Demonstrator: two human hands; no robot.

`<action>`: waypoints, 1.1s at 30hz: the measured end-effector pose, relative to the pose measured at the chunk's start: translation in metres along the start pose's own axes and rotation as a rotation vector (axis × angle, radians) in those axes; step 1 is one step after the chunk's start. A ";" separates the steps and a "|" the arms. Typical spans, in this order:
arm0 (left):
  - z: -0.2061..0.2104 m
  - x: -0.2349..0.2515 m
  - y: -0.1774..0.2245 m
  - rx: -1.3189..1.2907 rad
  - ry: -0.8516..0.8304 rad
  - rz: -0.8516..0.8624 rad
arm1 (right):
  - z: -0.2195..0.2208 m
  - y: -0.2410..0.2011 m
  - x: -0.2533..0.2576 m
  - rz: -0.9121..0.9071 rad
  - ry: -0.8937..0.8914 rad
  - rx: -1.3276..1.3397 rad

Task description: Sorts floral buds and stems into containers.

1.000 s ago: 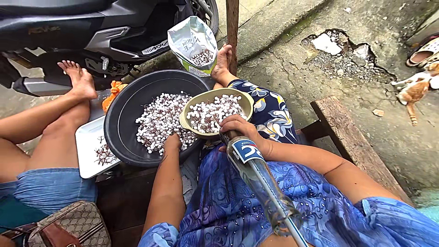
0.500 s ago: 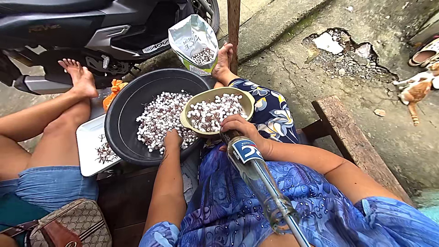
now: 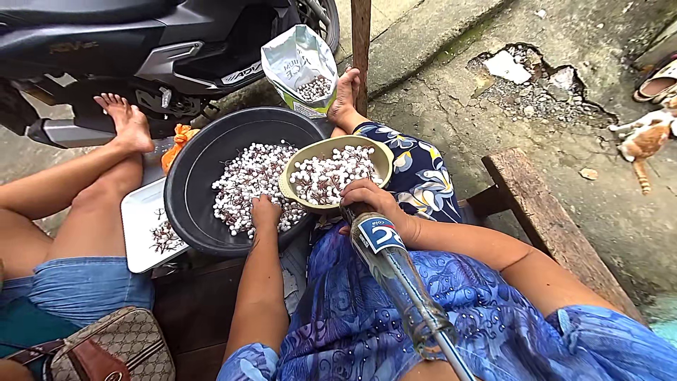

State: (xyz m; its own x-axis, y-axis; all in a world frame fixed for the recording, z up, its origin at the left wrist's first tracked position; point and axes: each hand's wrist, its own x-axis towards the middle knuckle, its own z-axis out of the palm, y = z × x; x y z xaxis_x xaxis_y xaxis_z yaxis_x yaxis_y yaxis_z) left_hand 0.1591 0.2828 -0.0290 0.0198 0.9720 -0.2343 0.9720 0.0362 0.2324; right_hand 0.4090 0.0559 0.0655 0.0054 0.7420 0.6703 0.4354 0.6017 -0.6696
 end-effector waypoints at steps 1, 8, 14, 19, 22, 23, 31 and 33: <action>0.000 0.000 0.000 0.006 -0.003 -0.003 | 0.000 0.000 0.000 0.000 -0.001 0.001; 0.001 0.002 0.000 0.020 -0.021 -0.026 | 0.000 0.002 -0.001 -0.010 -0.002 0.005; 0.002 0.001 0.001 0.017 -0.031 -0.033 | -0.001 0.002 -0.002 0.012 -0.024 0.018; 0.001 0.002 0.002 0.022 -0.026 -0.036 | 0.000 0.004 -0.002 0.017 0.004 0.027; 0.002 0.003 0.001 0.019 -0.023 -0.037 | 0.000 0.005 -0.002 0.011 0.006 0.029; 0.001 0.002 0.002 0.018 -0.021 -0.036 | 0.000 0.005 -0.002 0.009 0.007 0.030; 0.000 0.002 0.002 0.002 -0.006 -0.024 | 0.001 0.005 -0.001 0.004 0.009 0.024; -0.003 0.001 0.001 -0.041 0.024 -0.018 | 0.001 0.005 -0.001 0.005 0.003 0.023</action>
State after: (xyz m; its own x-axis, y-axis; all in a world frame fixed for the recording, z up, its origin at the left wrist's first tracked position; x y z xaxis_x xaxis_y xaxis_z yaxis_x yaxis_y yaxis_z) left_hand 0.1597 0.2843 -0.0264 -0.0041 0.9762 -0.2167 0.9617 0.0632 0.2667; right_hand 0.4102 0.0581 0.0610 0.0104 0.7442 0.6678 0.4147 0.6045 -0.6801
